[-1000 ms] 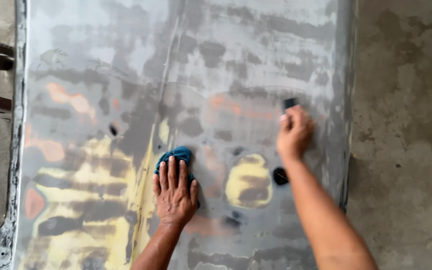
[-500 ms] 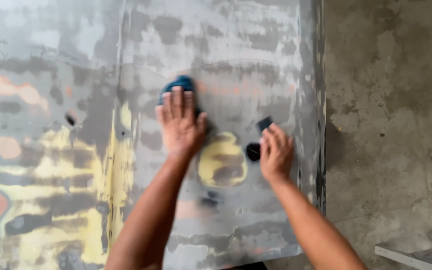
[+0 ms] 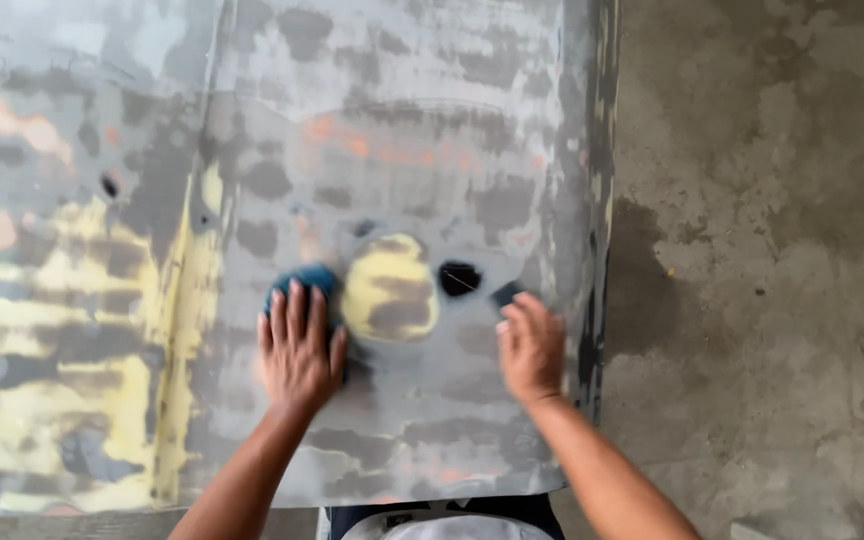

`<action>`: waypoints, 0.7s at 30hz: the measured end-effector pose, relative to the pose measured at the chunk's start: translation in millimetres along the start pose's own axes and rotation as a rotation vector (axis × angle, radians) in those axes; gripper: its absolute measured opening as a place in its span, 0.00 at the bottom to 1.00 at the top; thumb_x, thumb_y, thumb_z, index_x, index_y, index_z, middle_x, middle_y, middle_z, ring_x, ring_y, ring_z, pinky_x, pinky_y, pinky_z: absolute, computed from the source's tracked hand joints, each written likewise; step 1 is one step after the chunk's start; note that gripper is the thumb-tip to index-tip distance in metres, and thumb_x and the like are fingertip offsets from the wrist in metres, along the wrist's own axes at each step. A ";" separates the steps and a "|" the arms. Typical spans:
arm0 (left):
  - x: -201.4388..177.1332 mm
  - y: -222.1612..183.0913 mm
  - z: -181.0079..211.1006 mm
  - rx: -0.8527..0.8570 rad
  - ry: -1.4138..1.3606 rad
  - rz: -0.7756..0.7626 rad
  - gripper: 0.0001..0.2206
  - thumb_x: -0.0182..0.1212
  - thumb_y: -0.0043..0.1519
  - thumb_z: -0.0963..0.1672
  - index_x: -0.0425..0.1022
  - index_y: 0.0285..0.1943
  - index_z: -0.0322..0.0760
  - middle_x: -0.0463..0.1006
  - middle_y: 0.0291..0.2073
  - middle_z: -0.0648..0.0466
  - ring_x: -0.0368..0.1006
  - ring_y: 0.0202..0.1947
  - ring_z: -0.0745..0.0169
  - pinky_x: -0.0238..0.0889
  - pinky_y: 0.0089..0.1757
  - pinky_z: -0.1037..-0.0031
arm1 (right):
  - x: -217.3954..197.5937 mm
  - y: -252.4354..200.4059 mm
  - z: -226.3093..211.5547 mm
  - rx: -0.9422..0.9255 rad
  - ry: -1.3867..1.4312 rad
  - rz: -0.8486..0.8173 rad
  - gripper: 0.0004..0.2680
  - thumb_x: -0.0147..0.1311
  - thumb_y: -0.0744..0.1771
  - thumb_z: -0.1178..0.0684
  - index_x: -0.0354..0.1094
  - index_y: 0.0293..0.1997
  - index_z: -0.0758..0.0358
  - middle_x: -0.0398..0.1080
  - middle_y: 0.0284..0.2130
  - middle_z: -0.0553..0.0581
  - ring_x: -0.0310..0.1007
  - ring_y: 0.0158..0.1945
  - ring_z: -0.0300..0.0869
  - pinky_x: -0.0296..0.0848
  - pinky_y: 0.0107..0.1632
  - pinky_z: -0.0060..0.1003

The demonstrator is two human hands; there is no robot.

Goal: The person scrubs a large, flat metal sheet with a blue cloth and a black sanding block. They repeatedly wipe the surface, dip the cloth into a green bucket of water, and continue scrubbing different sections of the sheet, including the edges and a recessed area.

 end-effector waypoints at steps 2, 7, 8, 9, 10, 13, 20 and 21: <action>10.2 36.3 43.6 -0.077 0.018 0.105 0.31 0.52 0.65 0.53 0.58 0.76 0.38 0.51 0.77 0.43 0.44 0.76 0.38 0.37 0.67 0.46 | -4.7 -17.1 -24.1 -0.205 0.040 -0.143 0.10 0.55 0.66 0.56 0.71 0.52 0.57 0.68 0.58 0.57 0.67 0.56 0.53 0.65 0.56 0.48; 58.9 -11.8 179.3 0.032 -0.068 0.050 0.30 0.51 0.67 0.52 0.58 0.77 0.38 0.53 0.77 0.44 0.45 0.77 0.39 0.36 0.69 0.48 | -21.3 -75.2 -1.2 -0.709 0.185 -0.480 0.15 0.55 0.62 0.58 0.71 0.54 0.55 0.66 0.60 0.54 0.67 0.56 0.50 0.66 0.57 0.48; 65.4 -39.7 197.4 0.017 -0.091 0.042 0.29 0.50 0.67 0.52 0.58 0.77 0.40 0.53 0.77 0.46 0.45 0.77 0.42 0.36 0.69 0.49 | -26.9 -68.2 16.1 -0.687 0.193 -0.449 0.14 0.55 0.64 0.58 0.72 0.55 0.54 0.66 0.61 0.53 0.67 0.56 0.49 0.66 0.57 0.47; 75.2 -74.6 222.1 0.000 -0.130 0.020 0.28 0.50 0.68 0.51 0.59 0.77 0.41 0.54 0.77 0.49 0.45 0.77 0.45 0.36 0.69 0.50 | -37.4 -68.6 36.2 -0.653 0.192 -0.436 0.13 0.55 0.66 0.57 0.72 0.56 0.52 0.66 0.61 0.51 0.67 0.56 0.49 0.66 0.57 0.47; 78.6 -109.5 231.3 -0.025 -0.137 0.015 0.28 0.50 0.68 0.51 0.59 0.77 0.41 0.54 0.77 0.49 0.45 0.77 0.45 0.36 0.69 0.50 | -48.1 -71.4 50.4 -0.665 0.195 -0.459 0.13 0.55 0.66 0.57 0.72 0.56 0.52 0.66 0.61 0.51 0.67 0.56 0.49 0.66 0.57 0.47; 79.8 -186.2 220.0 -0.183 -0.030 -0.001 0.28 0.48 0.67 0.52 0.58 0.76 0.43 0.51 0.78 0.51 0.43 0.77 0.46 0.33 0.69 0.50 | -48.9 -49.3 64.5 -0.539 0.186 -0.412 0.11 0.56 0.65 0.55 0.72 0.53 0.52 0.67 0.59 0.52 0.66 0.56 0.51 0.65 0.55 0.49; 87.8 -161.9 211.7 -0.597 -0.029 0.201 0.31 0.46 0.67 0.53 0.55 0.78 0.39 0.45 0.79 0.46 0.37 0.78 0.41 0.29 0.69 0.47 | -57.8 -66.0 46.7 -0.495 0.189 -0.367 0.12 0.56 0.65 0.56 0.70 0.54 0.55 0.67 0.58 0.54 0.66 0.56 0.52 0.65 0.55 0.48; 87.1 -146.8 218.0 -0.618 -0.037 0.233 0.32 0.47 0.67 0.53 0.54 0.79 0.38 0.45 0.79 0.45 0.37 0.78 0.40 0.29 0.68 0.47 | -61.5 -78.7 37.1 -0.582 0.228 -0.446 0.12 0.56 0.65 0.56 0.71 0.54 0.54 0.67 0.59 0.53 0.67 0.56 0.51 0.66 0.55 0.48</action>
Point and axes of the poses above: each hand's wrist, its own y-axis towards the middle knuckle, its own x-axis out of the palm, z = x × y, the point moved 7 cm from there along y, towards the middle knuckle
